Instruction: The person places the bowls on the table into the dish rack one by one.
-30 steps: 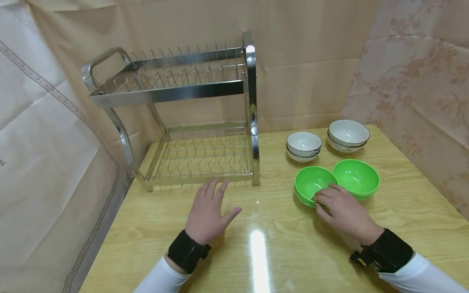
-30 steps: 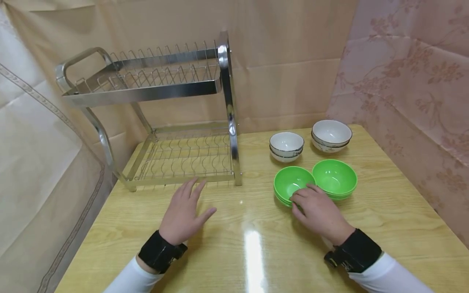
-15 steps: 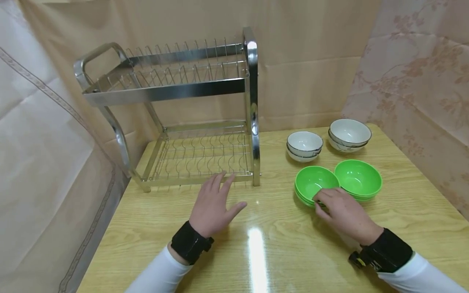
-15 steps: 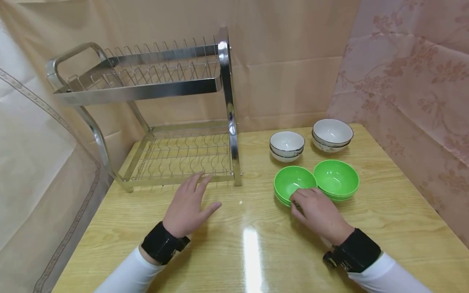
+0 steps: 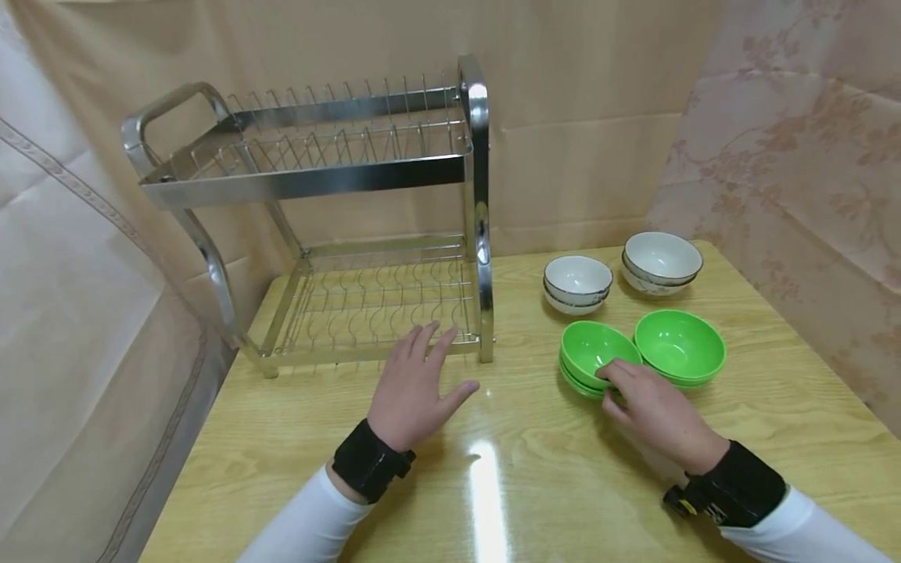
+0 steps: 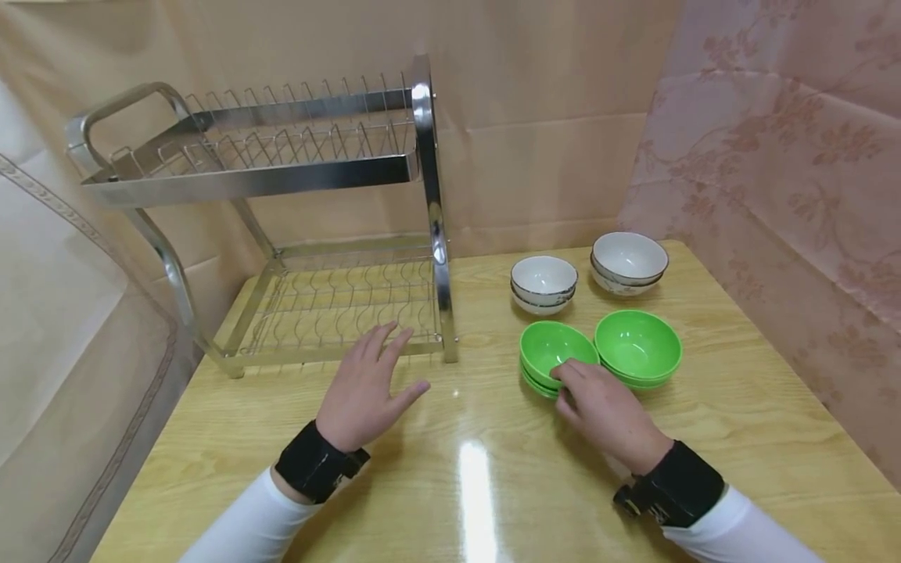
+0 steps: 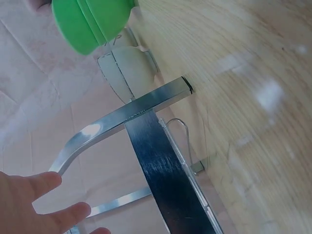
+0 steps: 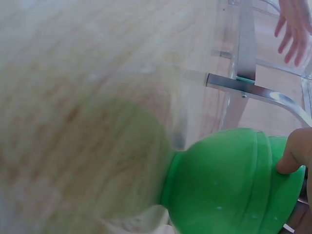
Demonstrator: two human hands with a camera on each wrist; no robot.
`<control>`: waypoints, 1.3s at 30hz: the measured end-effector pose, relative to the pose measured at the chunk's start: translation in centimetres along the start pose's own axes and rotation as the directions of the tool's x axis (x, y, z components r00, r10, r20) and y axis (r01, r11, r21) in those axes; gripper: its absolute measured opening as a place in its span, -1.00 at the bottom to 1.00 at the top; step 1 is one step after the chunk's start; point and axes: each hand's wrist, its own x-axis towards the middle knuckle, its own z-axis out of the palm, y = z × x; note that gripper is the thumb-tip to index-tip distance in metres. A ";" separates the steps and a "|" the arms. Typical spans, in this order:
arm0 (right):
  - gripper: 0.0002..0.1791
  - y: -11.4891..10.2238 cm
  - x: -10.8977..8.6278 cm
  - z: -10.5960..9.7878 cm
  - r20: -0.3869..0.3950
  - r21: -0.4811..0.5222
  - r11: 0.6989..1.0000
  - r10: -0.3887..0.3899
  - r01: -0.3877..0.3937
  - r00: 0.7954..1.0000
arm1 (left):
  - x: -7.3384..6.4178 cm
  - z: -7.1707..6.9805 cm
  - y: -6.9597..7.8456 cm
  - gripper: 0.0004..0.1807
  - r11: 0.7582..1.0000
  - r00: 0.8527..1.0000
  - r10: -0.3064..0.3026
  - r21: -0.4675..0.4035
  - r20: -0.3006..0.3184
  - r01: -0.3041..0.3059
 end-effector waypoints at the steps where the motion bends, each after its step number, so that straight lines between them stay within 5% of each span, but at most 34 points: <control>1: -0.74 -0.1 0.1 -0.1 -0.007 0.008 1.000 -0.002 0.003 1.000 | 0.0 0.1 -0.1 -0.12 1.000 1.000 -0.003 -0.003 0.000 0.003; 6: -0.72 -0.9 0.9 -1.3 -0.074 0.013 0.998 -0.056 0.057 0.996 | 0.0 0.1 -0.2 -0.19 0.999 0.999 -0.033 -0.031 -0.011 0.033; 9: -0.72 -2.1 1.8 -2.0 -0.129 0.006 0.992 -0.121 0.123 0.984 | -0.2 -0.2 -0.2 -0.26 0.987 0.995 -0.091 -0.134 -0.035 0.085; 11: -0.72 -3.4 2.6 -2.4 -0.168 0.009 0.982 -0.182 0.187 0.969 | -0.4 -0.7 -0.1 -0.32 0.963 0.987 -0.152 -0.233 -0.051 0.136; 13: -0.74 -4.9 3.4 -2.6 -0.199 0.030 0.965 -0.250 0.261 0.948 | -0.7 -1.1 0.1 -0.37 0.909 0.976 -0.214 -0.375 -0.048 0.181; 16: -0.76 -7.3 4.6 -2.4 -0.229 0.068 0.930 -0.339 0.362 0.913 | -0.7 -1.6 0.3 -0.42 0.772 0.969 -0.247 -0.602 0.008 0.202; 19: -0.77 -9.6 5.6 -1.6 -0.230 0.121 0.888 -0.410 0.444 0.882 | -0.6 -1.8 0.3 -0.46 0.528 0.972 -0.210 -0.825 0.102 0.201; 22: -0.76 -11.2 6.7 -0.7 -0.213 0.160 0.856 -0.456 0.491 0.864 | -0.4 -2.0 0.1 -0.46 0.289 0.975 -0.153 -0.936 0.162 0.201; 23: -0.77 -11.5 7.0 -0.4 -0.207 0.168 0.852 -0.462 0.496 0.862 | -0.4 -2.0 0.1 -0.45 0.226 0.974 -0.143 -0.952 0.175 0.204; 25: -0.79 -11.9 7.6 0.2 -0.199 0.184 0.847 -0.464 0.498 0.863 | -0.3 -2.1 -0.1 -0.41 0.150 0.973 -0.129 -0.966 0.190 0.208; 29: -0.82 -12.1 8.4 1.3 -0.226 0.197 0.841 -0.461 0.504 0.858 | -0.3 -2.4 -0.6 -0.40 0.099 0.963 -0.141 -0.965 0.229 0.244; 33: -0.82 -12.0 8.9 2.4 -0.254 0.207 0.829 -0.467 0.520 0.847 | -0.3 -2.6 -1.1 -0.43 0.113 0.945 -0.167 -0.946 0.282 0.302; 39: -0.81 -11.7 9.2 3.4 -0.246 0.222 0.826 -0.467 0.518 0.850 | -0.2 -3.0 -1.8 -0.36 0.096 0.916 -0.166 -0.919 0.365 0.383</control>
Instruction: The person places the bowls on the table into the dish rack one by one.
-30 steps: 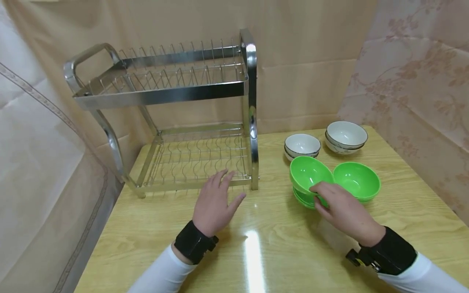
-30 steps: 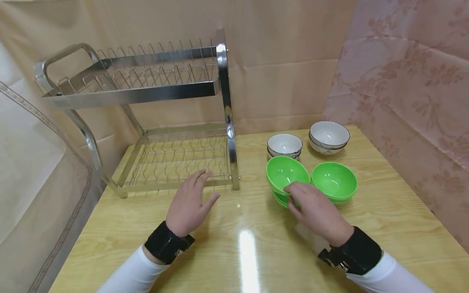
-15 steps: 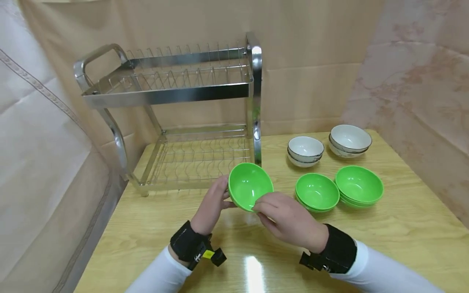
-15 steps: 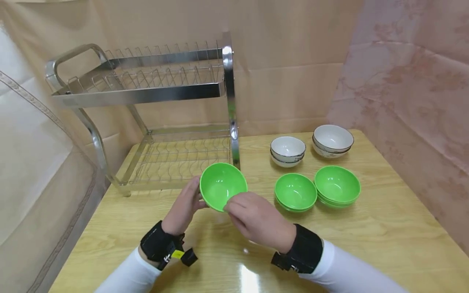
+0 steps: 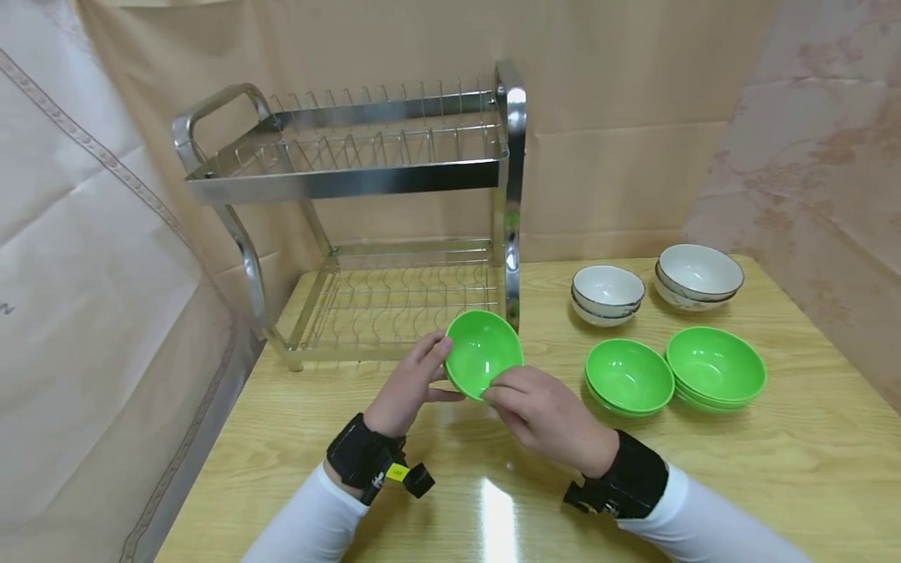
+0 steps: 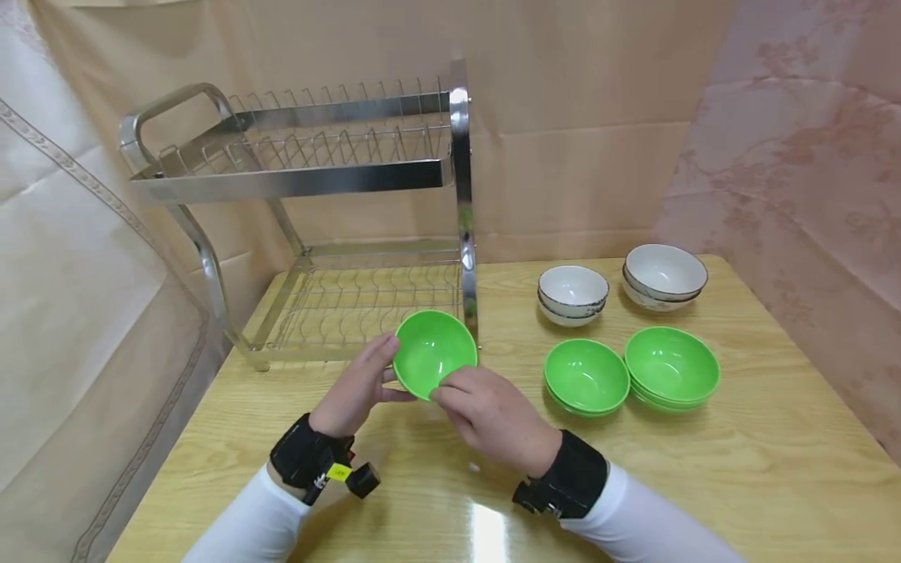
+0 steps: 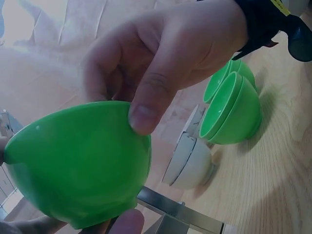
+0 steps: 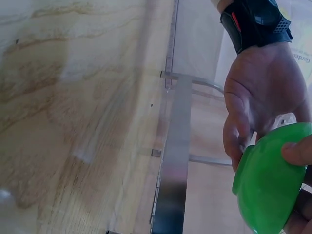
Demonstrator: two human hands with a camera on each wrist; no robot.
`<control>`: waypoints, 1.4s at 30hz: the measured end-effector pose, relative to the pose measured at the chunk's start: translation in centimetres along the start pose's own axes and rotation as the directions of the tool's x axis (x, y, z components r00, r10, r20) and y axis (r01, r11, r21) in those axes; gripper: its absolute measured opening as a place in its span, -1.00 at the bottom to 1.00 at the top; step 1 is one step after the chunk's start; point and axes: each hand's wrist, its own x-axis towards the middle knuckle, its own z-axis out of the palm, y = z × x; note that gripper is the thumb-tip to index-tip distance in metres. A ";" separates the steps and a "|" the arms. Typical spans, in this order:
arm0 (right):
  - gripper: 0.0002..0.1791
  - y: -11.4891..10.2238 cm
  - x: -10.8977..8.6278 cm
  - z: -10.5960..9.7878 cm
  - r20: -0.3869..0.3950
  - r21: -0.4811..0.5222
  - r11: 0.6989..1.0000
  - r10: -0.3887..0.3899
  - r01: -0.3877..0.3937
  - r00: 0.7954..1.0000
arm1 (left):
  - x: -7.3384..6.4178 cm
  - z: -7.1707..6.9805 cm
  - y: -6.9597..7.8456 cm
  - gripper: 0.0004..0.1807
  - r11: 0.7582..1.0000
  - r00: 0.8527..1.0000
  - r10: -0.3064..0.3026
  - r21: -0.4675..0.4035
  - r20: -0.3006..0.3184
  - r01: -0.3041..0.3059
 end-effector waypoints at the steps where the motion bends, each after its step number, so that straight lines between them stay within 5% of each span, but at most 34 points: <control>1: -0.80 0.1 -0.1 0.0 0.001 0.001 1.000 0.003 -0.003 1.000 | 0.1 0.0 0.1 -0.36 1.000 1.000 -0.009 0.002 0.003 0.009; 11: -0.77 0.6 -0.7 0.3 0.017 0.015 1.000 0.015 -0.015 1.000 | -0.9 0.8 2.3 -0.40 0.996 0.999 -0.033 0.083 -0.004 0.033; 20: -0.69 1.3 -0.8 0.7 0.042 0.016 0.999 0.027 -0.027 0.999 | 0.5 -0.2 -0.2 -0.39 0.998 0.999 -0.035 0.057 -0.021 0.036; 26: -0.66 0.9 -1.4 0.4 0.030 0.017 0.996 0.084 -0.084 0.996 | 0.7 -0.8 0.0 -0.33 0.998 0.993 -0.017 0.064 -0.116 0.025; 29: -0.70 0.6 -2.1 0.4 0.048 0.022 0.997 0.074 -0.075 0.996 | 0.8 -0.9 1.3 -0.33 0.998 0.985 -0.004 0.061 -0.170 0.014; 33: -0.73 0.3 -3.2 0.9 0.057 0.027 0.999 0.020 -0.021 0.998 | 2.4 -1.3 2.6 -0.30 0.997 0.969 0.016 0.072 -0.247 0.002; 38: -0.77 0.0 -3.9 1.5 0.034 0.049 0.998 -0.047 0.045 0.998 | 6.4 -1.9 3.4 -0.24 0.987 0.952 0.009 0.158 -0.307 0.042; 42: -0.76 -0.2 -3.9 1.7 0.040 0.048 0.996 -0.082 0.080 0.996 | 9.5 -2.2 4.2 -0.25 0.953 0.944 0.024 0.293 -0.328 0.077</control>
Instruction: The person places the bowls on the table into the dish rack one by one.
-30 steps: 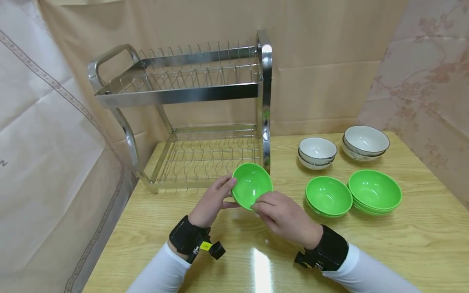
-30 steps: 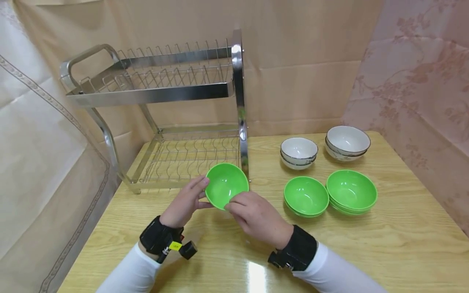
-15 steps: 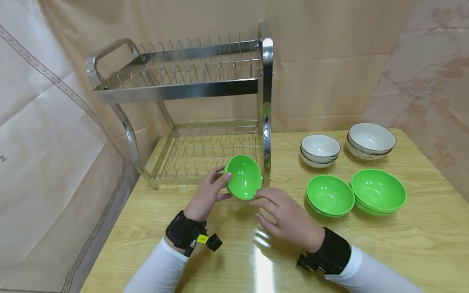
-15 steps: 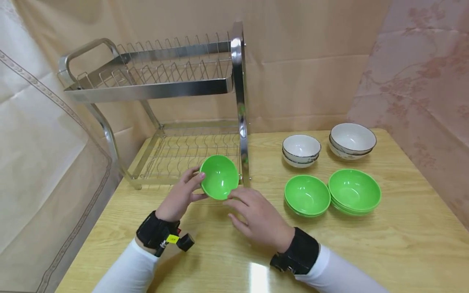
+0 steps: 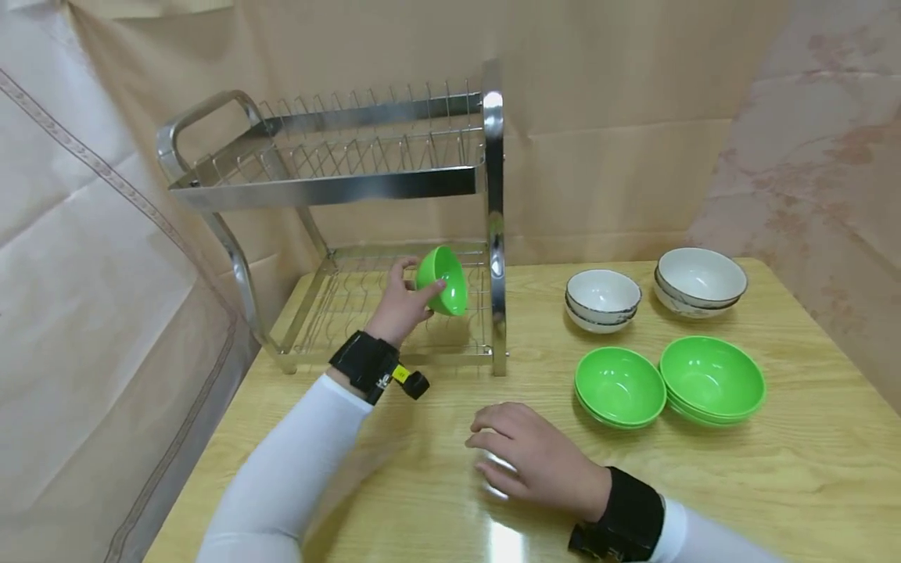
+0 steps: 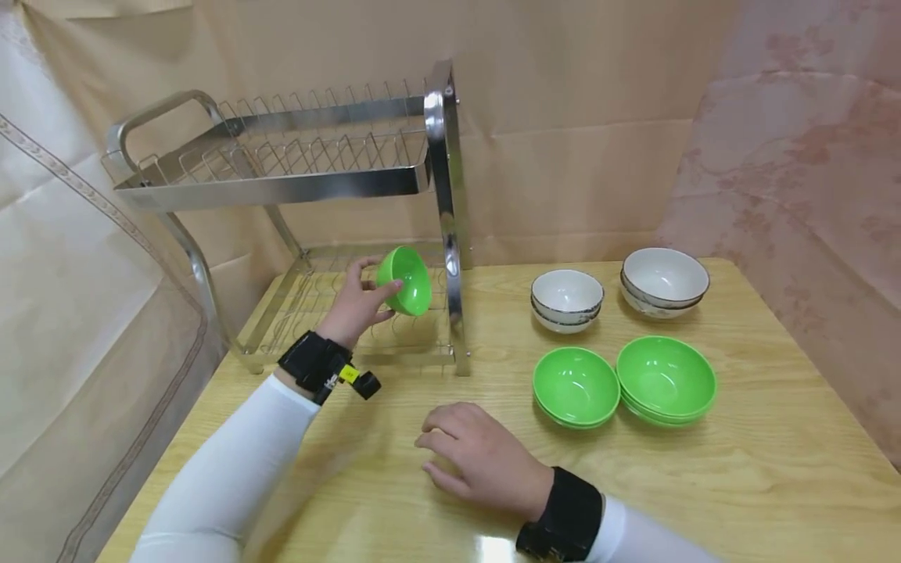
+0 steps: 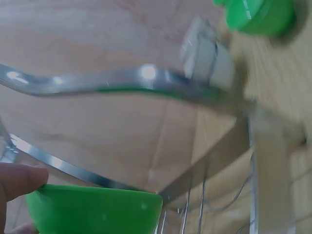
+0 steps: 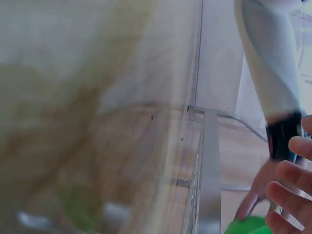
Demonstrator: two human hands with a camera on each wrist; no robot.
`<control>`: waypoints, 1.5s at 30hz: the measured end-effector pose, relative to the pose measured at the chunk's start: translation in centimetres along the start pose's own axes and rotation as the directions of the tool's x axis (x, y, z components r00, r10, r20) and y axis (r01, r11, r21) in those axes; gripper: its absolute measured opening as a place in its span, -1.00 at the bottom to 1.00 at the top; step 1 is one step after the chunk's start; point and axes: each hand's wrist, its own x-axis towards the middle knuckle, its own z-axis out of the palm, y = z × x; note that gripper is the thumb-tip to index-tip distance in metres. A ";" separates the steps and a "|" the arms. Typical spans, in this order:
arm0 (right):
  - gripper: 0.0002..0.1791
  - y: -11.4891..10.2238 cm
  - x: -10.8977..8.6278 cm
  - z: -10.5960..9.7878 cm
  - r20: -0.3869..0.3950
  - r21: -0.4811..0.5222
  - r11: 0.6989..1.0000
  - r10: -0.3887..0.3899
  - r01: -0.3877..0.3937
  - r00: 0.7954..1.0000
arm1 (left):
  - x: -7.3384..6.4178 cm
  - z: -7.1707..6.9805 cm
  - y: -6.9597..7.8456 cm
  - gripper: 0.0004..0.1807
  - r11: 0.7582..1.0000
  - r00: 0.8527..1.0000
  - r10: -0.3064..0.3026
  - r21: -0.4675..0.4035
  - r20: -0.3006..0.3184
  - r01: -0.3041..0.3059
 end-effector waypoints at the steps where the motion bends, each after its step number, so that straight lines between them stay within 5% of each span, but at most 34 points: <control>1: -0.76 -0.1 0.0 0.1 0.007 0.000 1.000 -0.007 0.007 1.000 | 0.6 0.1 0.1 -0.25 0.999 1.000 0.001 0.052 -0.013 -0.001; 6: -0.75 -0.7 0.3 0.5 0.031 0.000 1.000 -0.014 0.014 0.999 | 3.4 0.7 -0.4 -0.25 0.963 0.997 0.017 0.268 -0.079 0.005; 12: -0.77 -0.9 0.2 0.3 0.043 -0.004 1.000 -0.009 0.009 0.999 | 5.9 2.1 -1.5 -0.25 0.949 0.997 -0.019 0.311 -0.081 0.043; 19: -0.81 -1.0 0.5 0.1 0.125 0.043 0.999 0.027 -0.032 0.992 | 7.7 2.8 -2.0 -0.23 0.873 0.984 -0.025 0.477 -0.174 0.106; 22: -0.81 -0.9 0.6 0.0 0.133 0.045 0.999 0.014 -0.021 0.991 | 8.4 2.9 -1.9 -0.21 0.858 0.984 -0.026 0.502 -0.178 0.113; 40: -0.80 -0.9 0.3 -1.0 0.127 0.038 0.999 0.011 -0.016 0.992 | 10.9 4.2 -2.2 -0.23 0.881 0.989 -0.090 0.455 -0.116 0.133; 45: -0.81 -0.8 0.2 -1.2 0.115 0.028 1.000 0.010 -0.013 0.993 | 11.0 5.0 -2.5 -0.23 0.911 0.991 -0.077 0.396 -0.112 0.116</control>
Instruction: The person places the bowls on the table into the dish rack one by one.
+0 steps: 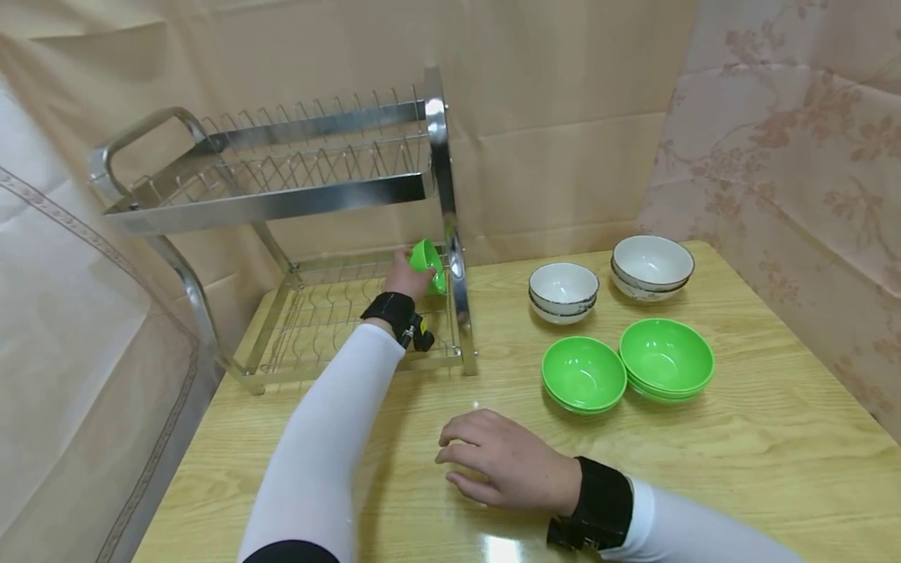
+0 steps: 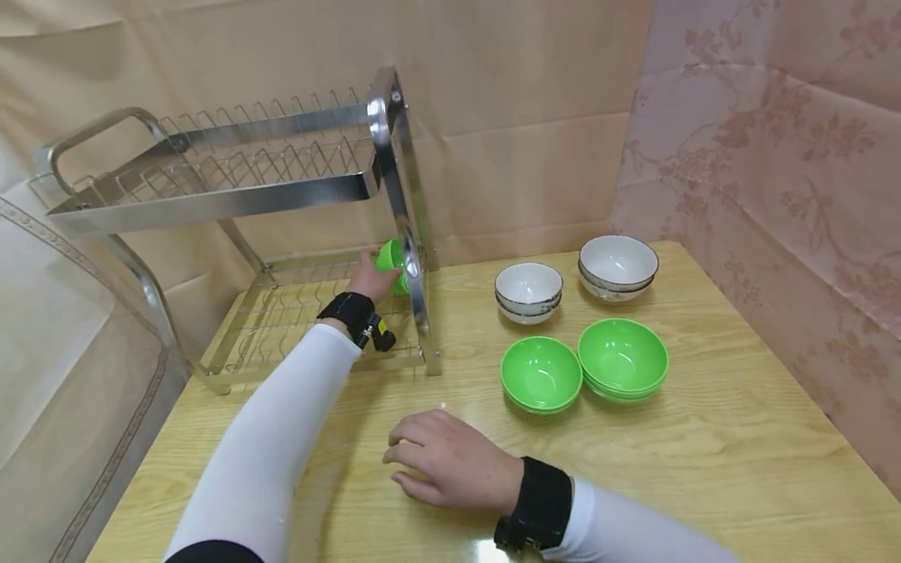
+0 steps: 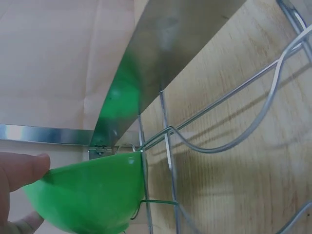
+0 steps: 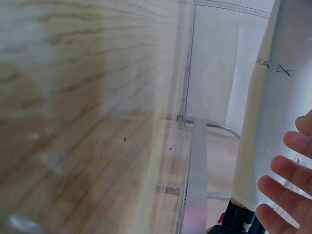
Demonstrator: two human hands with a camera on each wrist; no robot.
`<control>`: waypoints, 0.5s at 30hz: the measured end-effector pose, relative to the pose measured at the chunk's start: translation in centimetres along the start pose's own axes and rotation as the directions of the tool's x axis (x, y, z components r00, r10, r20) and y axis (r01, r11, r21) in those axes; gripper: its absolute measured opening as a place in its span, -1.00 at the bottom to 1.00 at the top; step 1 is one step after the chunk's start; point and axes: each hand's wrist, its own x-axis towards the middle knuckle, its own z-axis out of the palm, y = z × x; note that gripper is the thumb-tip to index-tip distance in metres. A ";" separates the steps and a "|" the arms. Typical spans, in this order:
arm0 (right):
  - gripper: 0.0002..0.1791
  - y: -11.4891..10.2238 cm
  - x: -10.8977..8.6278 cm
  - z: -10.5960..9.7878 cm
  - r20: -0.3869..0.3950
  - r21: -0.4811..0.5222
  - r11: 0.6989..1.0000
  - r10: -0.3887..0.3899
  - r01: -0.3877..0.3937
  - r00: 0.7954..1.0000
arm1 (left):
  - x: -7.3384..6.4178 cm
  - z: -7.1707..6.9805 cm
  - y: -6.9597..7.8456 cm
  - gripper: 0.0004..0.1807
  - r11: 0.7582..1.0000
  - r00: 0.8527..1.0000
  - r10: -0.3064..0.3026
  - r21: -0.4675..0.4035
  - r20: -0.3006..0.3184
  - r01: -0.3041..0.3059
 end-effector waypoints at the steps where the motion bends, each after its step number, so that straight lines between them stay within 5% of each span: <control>1: -0.81 0.0 0.0 0.0 -0.002 -0.002 1.000 -0.002 0.002 1.000 | -0.1 0.1 0.0 -0.23 1.000 1.000 0.004 -0.009 -0.006 -0.004; 9: -0.82 0.0 -0.1 -0.2 -0.017 -0.004 1.000 0.018 -0.019 1.000 | -1.6 -0.4 0.1 -0.13 0.996 1.000 0.004 0.085 -0.002 -0.004; 15: -0.81 0.7 -0.4 -0.9 -0.053 -0.029 0.999 0.023 -0.025 0.998 | -5.7 -2.0 0.4 -0.14 0.989 0.987 0.144 0.044 -0.075 -0.141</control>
